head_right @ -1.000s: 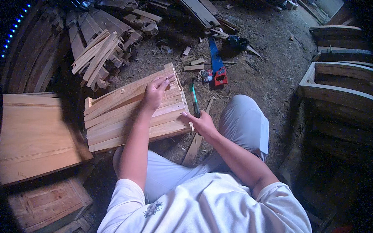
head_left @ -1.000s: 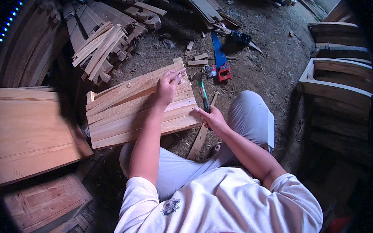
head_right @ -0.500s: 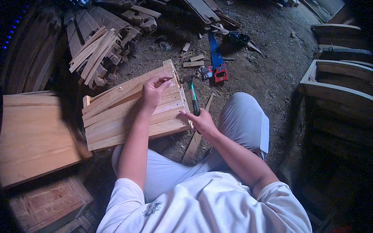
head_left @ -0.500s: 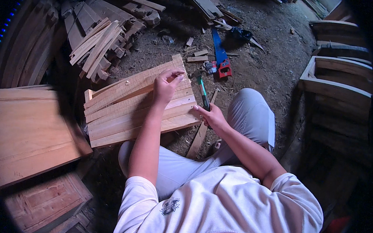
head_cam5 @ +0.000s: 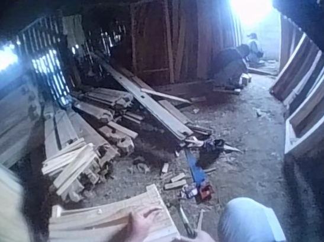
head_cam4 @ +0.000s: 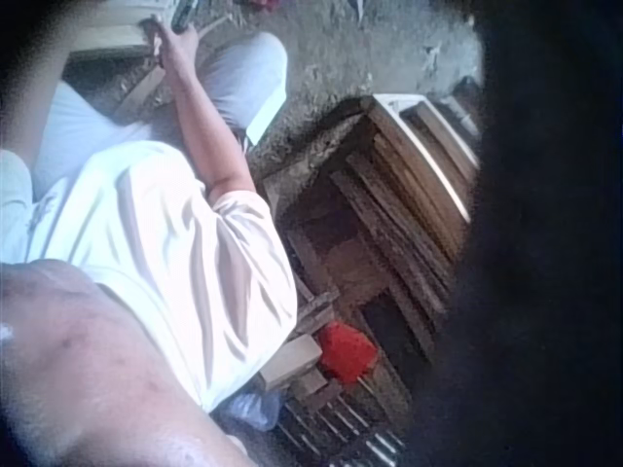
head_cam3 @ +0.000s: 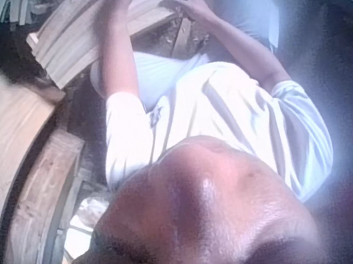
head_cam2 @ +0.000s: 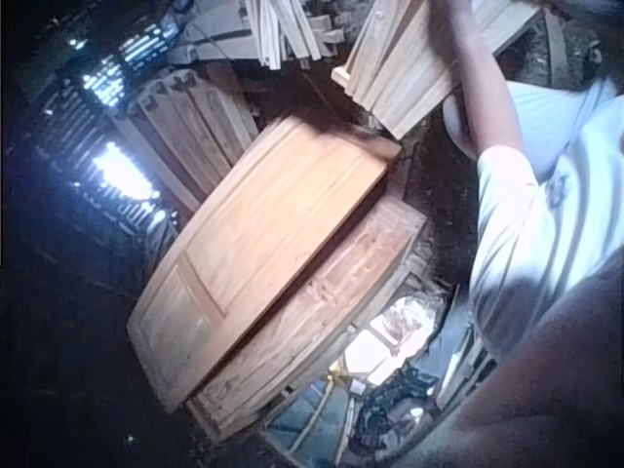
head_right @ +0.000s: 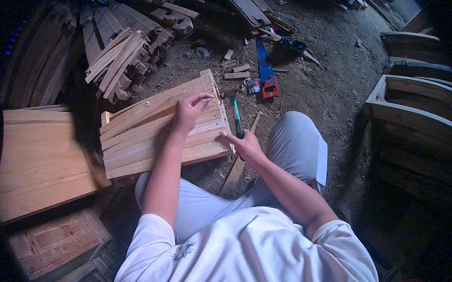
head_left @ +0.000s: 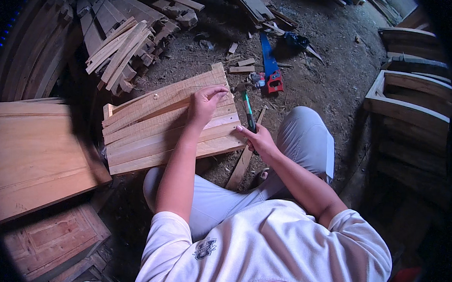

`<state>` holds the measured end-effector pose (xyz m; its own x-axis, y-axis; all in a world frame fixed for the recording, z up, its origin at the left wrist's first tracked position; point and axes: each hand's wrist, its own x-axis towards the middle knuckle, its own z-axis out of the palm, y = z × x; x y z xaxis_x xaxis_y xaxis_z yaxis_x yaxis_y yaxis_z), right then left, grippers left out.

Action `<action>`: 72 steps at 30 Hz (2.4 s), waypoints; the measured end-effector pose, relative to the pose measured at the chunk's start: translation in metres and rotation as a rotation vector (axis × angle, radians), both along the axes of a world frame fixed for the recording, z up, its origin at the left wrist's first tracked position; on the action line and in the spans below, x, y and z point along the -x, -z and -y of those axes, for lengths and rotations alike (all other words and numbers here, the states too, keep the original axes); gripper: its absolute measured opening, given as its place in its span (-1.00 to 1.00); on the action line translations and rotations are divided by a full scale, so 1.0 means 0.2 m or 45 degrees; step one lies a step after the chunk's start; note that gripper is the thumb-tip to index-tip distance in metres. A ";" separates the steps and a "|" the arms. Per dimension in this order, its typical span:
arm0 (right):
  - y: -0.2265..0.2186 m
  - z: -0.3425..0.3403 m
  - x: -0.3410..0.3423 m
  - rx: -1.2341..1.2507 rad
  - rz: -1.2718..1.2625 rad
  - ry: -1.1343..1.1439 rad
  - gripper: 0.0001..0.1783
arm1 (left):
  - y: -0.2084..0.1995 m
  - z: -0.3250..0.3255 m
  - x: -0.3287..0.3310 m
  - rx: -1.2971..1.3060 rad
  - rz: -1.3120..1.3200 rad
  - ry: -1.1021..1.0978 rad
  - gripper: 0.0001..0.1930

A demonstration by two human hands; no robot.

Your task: The person assembles a wooden crate by hand, using a hammer to drive nails into the wooden slats. They position the slats, hammer nails, and adjust the crate's orientation to secure the structure.

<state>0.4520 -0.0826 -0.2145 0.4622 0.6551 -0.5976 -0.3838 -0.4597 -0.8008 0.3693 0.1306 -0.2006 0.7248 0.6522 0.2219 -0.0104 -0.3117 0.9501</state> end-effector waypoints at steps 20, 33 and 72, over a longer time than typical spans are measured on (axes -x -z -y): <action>-0.01 0.01 -0.01 0.012 -0.013 -0.018 -0.50 | -0.04 0.05 0.00 -0.013 -0.096 -0.059 -0.87; 0.06 0.01 -0.02 -0.033 0.037 -0.001 -0.38 | -0.05 0.06 -0.02 -0.078 -0.095 -0.088 -0.89; -0.75 0.23 0.05 -0.013 1.542 -0.366 -0.37 | -0.04 0.07 -0.02 0.007 -0.081 -0.109 -0.43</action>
